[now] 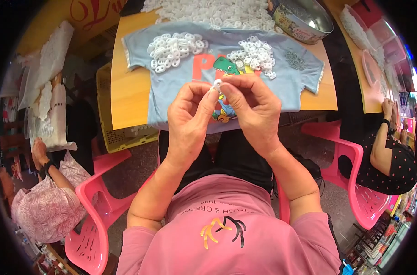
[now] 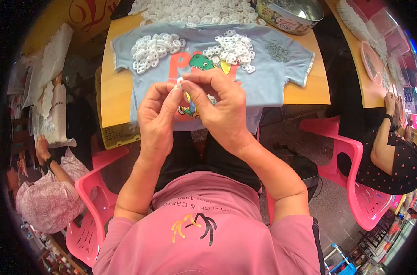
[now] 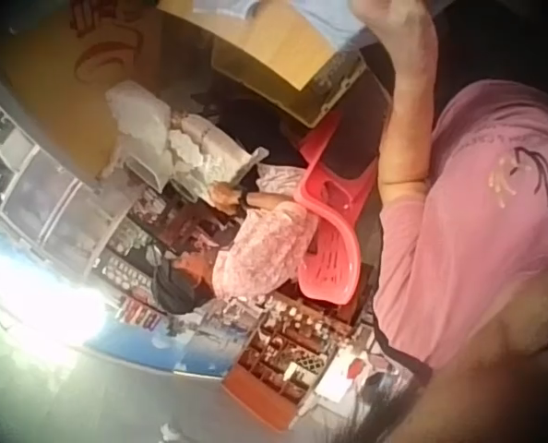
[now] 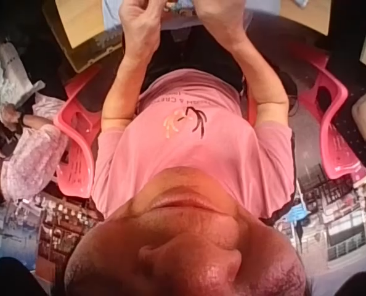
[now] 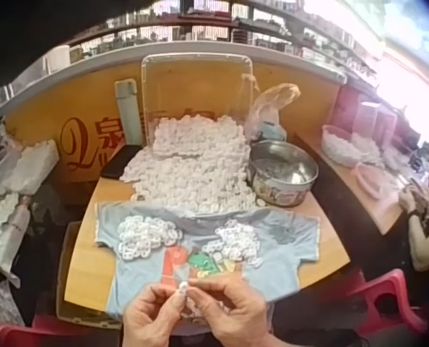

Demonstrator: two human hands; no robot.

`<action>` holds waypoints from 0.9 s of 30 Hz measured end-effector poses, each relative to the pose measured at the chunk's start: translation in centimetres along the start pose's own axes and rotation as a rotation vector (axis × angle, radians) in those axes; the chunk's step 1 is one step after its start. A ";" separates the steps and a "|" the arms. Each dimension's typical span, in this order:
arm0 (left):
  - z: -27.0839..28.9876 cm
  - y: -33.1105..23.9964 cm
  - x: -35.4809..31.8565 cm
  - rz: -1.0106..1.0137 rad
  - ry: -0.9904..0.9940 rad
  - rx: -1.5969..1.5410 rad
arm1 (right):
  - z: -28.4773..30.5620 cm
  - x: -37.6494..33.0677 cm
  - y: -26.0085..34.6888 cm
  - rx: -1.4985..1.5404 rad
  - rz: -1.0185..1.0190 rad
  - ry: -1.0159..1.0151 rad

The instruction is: The recorder is linking white plastic rings together using a needle and thread on a workstation table.

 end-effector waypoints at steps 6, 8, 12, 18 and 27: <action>-1.4 -1.5 0.1 -0.069 -0.111 -0.029 | 0.4 0.3 1.7 -0.070 0.129 -0.044; -1.4 -1.6 -0.3 -0.063 -0.094 -0.021 | 0.4 0.1 1.9 -0.066 0.102 -0.022; -0.6 -2.5 -0.4 -0.073 -0.019 0.077 | 0.0 1.0 2.2 0.183 -0.110 0.045; -2.6 -5.8 -1.0 -0.316 0.164 0.101 | -1.0 -0.1 2.5 0.596 -0.435 0.170; -3.4 -5.6 -1.4 -0.320 0.217 -0.008 | -3.3 -1.4 3.0 0.860 -0.539 0.161</action>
Point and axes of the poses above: each hand's wrist, its own x-axis towards the middle knuckle, its own z-axis out of the back of the hand, y = z × x, the point moved 8 cm from there along x, towards the middle knuckle, and after that the axes turned 1 degree about x, right-handed, at the moved point
